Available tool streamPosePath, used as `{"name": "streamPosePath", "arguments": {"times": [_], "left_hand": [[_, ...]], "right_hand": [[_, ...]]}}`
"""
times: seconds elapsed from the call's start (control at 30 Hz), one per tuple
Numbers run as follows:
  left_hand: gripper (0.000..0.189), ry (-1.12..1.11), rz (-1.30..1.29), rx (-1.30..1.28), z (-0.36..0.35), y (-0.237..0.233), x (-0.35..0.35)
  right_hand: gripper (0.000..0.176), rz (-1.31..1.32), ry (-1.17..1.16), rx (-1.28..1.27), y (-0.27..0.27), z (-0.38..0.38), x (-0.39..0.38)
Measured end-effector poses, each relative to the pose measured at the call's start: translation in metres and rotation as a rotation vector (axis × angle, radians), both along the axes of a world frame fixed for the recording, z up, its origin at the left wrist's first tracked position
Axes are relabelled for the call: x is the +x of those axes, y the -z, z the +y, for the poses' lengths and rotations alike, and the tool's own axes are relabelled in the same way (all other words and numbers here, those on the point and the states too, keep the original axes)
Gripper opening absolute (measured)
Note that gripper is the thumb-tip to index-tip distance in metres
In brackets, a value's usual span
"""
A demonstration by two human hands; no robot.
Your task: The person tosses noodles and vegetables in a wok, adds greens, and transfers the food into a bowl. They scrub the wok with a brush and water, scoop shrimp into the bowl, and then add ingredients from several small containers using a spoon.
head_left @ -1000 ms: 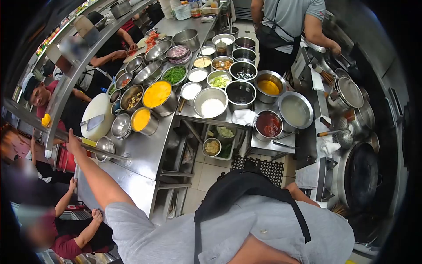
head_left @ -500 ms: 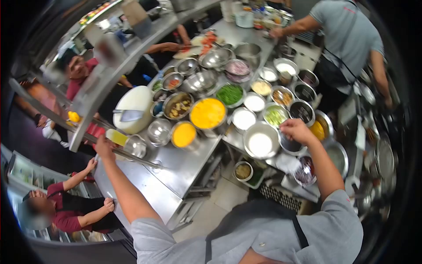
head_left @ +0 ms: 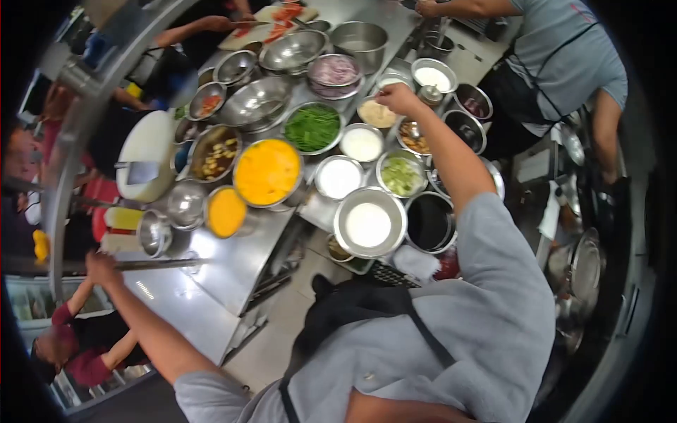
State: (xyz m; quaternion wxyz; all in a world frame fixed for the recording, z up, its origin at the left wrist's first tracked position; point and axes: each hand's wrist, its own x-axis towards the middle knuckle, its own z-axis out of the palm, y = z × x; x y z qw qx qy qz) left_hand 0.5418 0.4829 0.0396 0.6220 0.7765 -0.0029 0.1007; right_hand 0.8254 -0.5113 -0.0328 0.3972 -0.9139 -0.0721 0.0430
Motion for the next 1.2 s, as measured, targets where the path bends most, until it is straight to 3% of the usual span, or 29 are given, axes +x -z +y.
{"name": "streamPosePath", "arguments": {"times": [0.03,0.07,0.2,0.3,0.4,0.53,0.67,0.73,0.8,0.87,1.07,1.2], "left_hand": [[0.035,-0.451,-0.147,0.111,-0.050,0.008,-0.001],[0.035,-0.652,-0.063,0.022,-0.092,-0.008,0.001],[0.035,-0.679,-0.044,-0.091,-0.125,-0.021,0.001],[0.036,-0.688,-0.047,-0.105,-0.129,-0.023,-0.002],[0.036,-0.682,-0.048,-0.117,-0.131,-0.022,0.007],[0.037,-0.689,-0.050,-0.136,-0.131,-0.026,0.005],[0.039,-0.680,-0.065,-0.130,-0.133,-0.031,0.008],[0.038,-0.670,0.116,-0.302,-0.133,-0.036,0.007],[0.038,-0.640,0.110,-0.285,-0.113,-0.028,0.003],[0.039,-0.573,0.099,-0.247,-0.079,-0.016,0.002],[0.043,-0.475,0.127,-0.212,-0.045,0.001,0.006],[0.046,-0.476,0.148,-0.207,-0.041,0.002,0.000]], "right_hand": [[0.023,-0.051,-0.024,-0.055,0.001,-0.004,0.003],[0.023,-0.041,-0.030,-0.165,0.004,-0.010,0.012],[0.023,0.037,-0.086,-0.207,-0.011,-0.011,-0.012],[0.021,0.016,0.030,-0.059,-0.026,-0.012,-0.025],[0.021,0.022,0.141,0.078,-0.009,-0.021,-0.031],[0.020,-0.061,0.184,0.102,-0.011,-0.022,-0.051],[0.019,-0.198,0.079,-0.034,-0.016,-0.020,-0.065],[0.019,-0.236,0.060,-0.075,-0.018,-0.020,-0.064],[0.019,-0.265,0.038,-0.114,-0.016,-0.020,-0.060],[0.017,-0.598,-0.054,-0.348,-0.007,-0.022,-0.050],[0.013,-0.572,-0.049,-0.460,0.014,-0.023,-0.058],[0.014,-0.627,-0.052,-0.388,0.007,-0.022,-0.058]]}}
